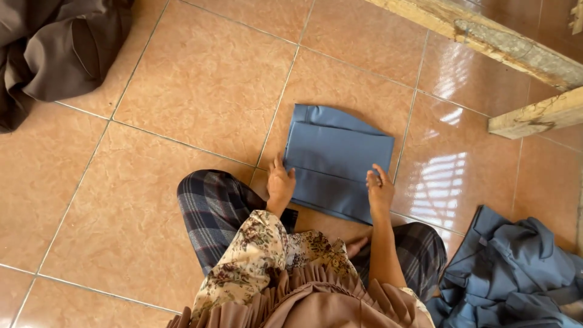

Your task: Folding blue trousers into neat rectangles on the floor of a sewing factory.

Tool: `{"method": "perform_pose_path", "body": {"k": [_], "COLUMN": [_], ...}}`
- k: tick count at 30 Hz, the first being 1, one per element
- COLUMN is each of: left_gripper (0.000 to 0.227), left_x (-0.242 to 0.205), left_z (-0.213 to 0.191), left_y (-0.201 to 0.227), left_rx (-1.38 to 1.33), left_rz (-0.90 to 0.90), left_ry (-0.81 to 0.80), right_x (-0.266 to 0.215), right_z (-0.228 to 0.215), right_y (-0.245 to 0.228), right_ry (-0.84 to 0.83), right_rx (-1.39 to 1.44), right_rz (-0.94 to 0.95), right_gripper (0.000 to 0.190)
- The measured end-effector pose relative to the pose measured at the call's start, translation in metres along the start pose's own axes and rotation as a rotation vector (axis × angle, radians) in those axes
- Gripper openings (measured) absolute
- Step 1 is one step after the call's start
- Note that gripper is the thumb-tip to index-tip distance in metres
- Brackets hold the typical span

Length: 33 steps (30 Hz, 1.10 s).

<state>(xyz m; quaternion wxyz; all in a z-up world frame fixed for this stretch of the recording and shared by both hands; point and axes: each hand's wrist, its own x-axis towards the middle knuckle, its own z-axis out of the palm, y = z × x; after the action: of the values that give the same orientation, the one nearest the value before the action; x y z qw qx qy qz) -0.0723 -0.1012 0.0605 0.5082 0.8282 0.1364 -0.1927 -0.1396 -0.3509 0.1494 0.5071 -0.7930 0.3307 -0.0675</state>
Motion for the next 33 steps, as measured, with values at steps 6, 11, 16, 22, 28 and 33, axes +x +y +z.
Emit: {"method": "perform_pose_path", "body": {"k": [6,11,16,22,28,33], "left_gripper": [0.056,0.053,0.051,0.054,0.057,0.055], "left_x": [-0.008,0.009,0.002,0.003,0.006,0.003], "left_z": [0.046,0.063,0.053,0.061,0.064,0.061], "left_y": [0.028,-0.007,0.006,0.009,0.006,0.011], "left_rx": [0.609,0.824,0.893,0.958,1.005,1.034], "left_rz": [0.648,0.769,0.613,0.492,0.438,0.503], "left_ry": [0.327,0.411,0.583,0.542,0.491,0.614], "right_x": [-0.020,-0.019,0.020,0.042,0.058,0.134], "right_z": [0.072,0.104,0.022,0.048,0.124,0.053], "right_y": [-0.018,0.044,0.111,0.072,0.032,0.064], "right_ry": [0.181,0.248,0.304,0.424,0.252,0.441], "right_rx": [-0.240,-0.886,-0.946,-0.932,-0.896,-1.187], "right_rz": [-0.415,-1.048,-0.438,-0.351,-0.962,-0.940], "right_gripper": [0.045,0.046,0.051,0.055,0.057,0.063]}}
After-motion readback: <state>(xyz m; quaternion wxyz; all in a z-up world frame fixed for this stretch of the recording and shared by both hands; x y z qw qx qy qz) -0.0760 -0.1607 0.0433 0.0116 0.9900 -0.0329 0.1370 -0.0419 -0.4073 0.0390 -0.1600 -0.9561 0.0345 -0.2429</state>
